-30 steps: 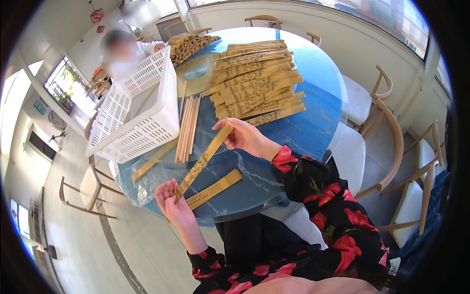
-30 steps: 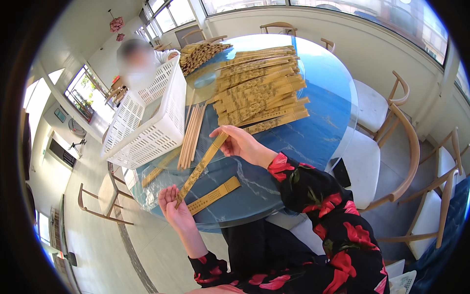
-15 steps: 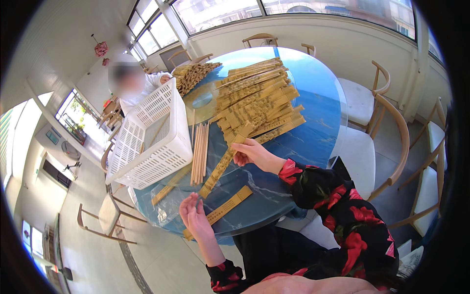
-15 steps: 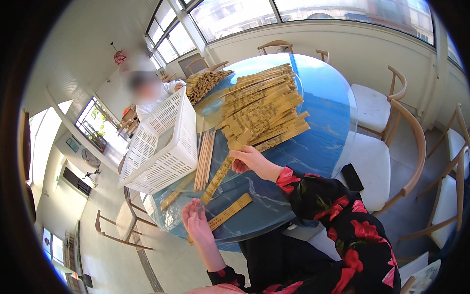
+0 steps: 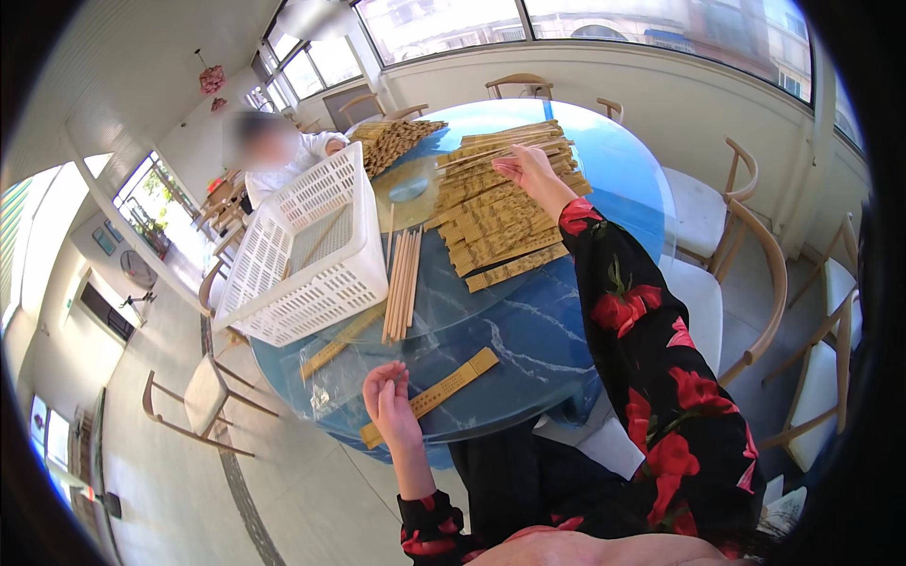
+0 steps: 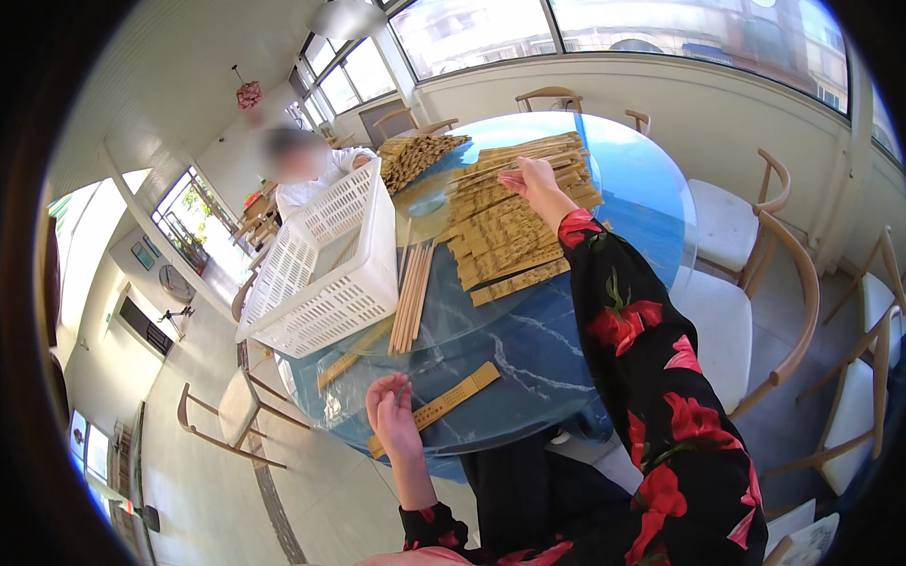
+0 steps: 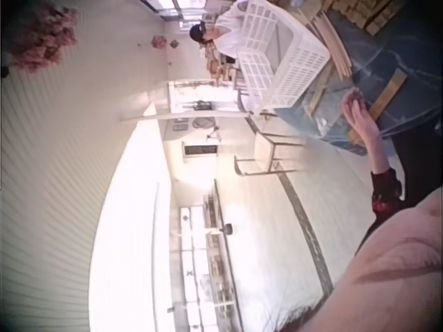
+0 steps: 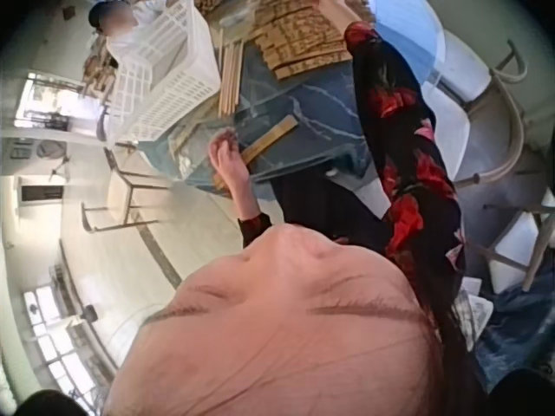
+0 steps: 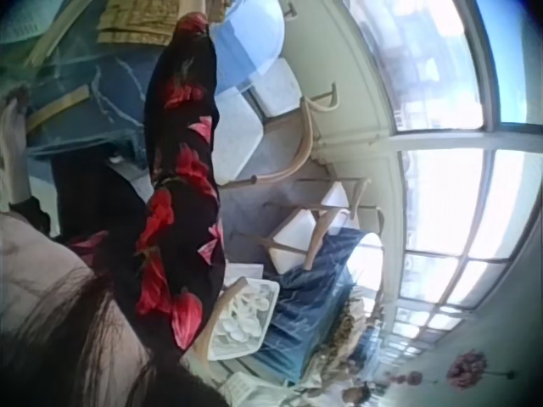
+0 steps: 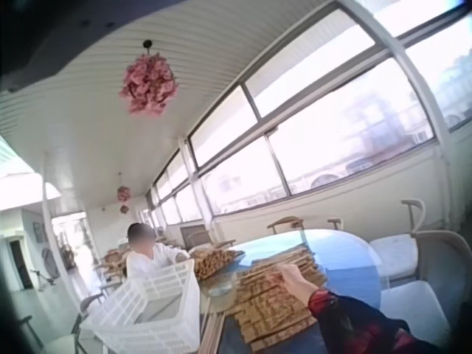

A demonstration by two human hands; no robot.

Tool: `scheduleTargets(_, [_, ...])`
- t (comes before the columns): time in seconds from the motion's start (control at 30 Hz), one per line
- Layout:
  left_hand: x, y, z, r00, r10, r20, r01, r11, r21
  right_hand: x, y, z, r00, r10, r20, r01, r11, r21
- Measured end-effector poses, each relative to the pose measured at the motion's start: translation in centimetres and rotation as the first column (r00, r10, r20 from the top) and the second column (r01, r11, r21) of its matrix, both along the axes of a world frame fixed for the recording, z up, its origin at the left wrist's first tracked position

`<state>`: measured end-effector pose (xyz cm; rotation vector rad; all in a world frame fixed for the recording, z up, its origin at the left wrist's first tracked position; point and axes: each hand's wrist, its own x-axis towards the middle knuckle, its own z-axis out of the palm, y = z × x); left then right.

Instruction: The person inserts thin wooden sticks into pre-cut slots on flat bamboo strips, one at a time, and places the completed units into a white basket. The person repeats this insertion and stacking process throughout the clip.

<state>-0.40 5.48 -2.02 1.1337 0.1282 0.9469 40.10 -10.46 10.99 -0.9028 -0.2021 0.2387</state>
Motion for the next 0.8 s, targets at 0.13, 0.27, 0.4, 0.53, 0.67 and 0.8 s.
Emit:
scheduleTargets(0.13, [-0.3,0.4,0.1,1.0,0.003,-0.009,-0.003,1.0,-0.004,-7.8,2.0,-3.7,0.976,0.043,0.213,-0.009,0.988,-0.155])
scheduleTargets(0.27, [0.7,-0.3,0.2,0.998,-0.064,-0.003,0.064,0.997,-0.05,-15.5,2.0,-7.4,0.809,0.177,0.561,0.059,0.924,-0.377])
scheduleTargets(0.4, [-0.7,-0.1,0.3,1.0,-0.002,-0.02,0.001,0.999,-0.036,-20.1,3.6,-8.9,0.163,0.378,0.911,0.389,0.825,-0.411])
scheduleTargets(0.53, [-0.5,-1.0,1.0,0.999,-0.005,-0.041,0.004,0.999,-0.04,-21.2,3.0,-8.0,0.225,0.457,0.861,0.315,0.802,-0.508])
scheduleTargets(0.67, [-0.3,-1.2,1.0,0.987,0.066,-0.147,-0.05,0.993,0.11,-20.1,2.4,-7.9,0.23,0.509,0.83,0.275,0.784,-0.557])
scheduleTargets(0.8, [-0.2,-3.0,2.6,0.878,0.295,-0.378,0.034,0.749,0.662,-19.3,2.2,-8.0,0.209,0.516,0.831,0.24,0.797,-0.555])
